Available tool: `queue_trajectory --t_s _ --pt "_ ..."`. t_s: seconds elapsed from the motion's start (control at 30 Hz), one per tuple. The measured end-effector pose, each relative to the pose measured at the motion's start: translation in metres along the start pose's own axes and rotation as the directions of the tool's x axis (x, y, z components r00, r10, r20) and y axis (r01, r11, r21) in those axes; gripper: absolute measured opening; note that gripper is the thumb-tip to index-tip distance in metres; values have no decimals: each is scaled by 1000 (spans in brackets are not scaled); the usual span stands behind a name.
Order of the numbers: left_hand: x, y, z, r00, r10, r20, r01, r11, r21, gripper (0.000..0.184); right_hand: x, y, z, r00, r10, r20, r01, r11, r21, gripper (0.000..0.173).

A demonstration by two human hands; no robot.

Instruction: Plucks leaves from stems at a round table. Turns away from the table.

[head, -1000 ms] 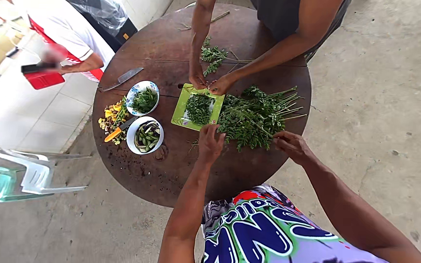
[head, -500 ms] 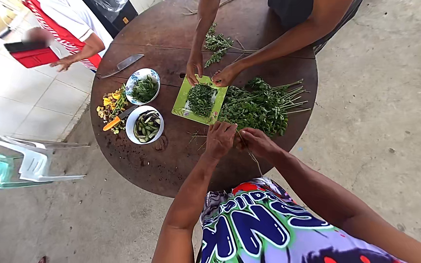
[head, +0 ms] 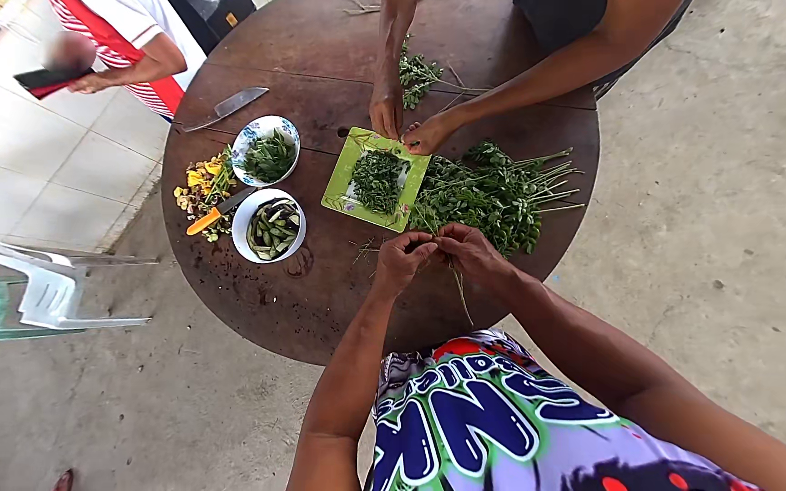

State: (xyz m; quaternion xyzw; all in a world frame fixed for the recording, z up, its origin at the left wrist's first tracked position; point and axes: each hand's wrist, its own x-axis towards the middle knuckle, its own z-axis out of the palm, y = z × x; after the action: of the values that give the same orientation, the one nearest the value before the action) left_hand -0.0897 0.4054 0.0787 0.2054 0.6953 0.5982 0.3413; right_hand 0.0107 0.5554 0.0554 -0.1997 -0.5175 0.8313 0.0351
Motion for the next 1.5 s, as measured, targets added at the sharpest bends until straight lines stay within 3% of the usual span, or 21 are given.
queue_trajectory --t_s 0.13,0.3,0.7,0.97,1.5 --pt "5 0 -4 998 -68 -1 68 995 -70 11 1 -8 -1 1000 18 6 -17 991 -131 7" --pt "7 -2 -10 999 -46 22 48 996 -74 9 -1 -20 -3 1000 -9 16 13 958 -287 10" --pt "9 0 -18 1000 -17 24 20 989 -148 9 2 -38 -11 1000 -6 21 12 960 -281 8" --pt "12 5 -16 990 -79 115 108 955 -276 16 6 -38 -7 999 21 27 -12 951 -309 10" --pt "10 4 -30 991 -137 11 134 947 -291 10 6 -43 -6 999 44 -16 -47 955 -293 9"
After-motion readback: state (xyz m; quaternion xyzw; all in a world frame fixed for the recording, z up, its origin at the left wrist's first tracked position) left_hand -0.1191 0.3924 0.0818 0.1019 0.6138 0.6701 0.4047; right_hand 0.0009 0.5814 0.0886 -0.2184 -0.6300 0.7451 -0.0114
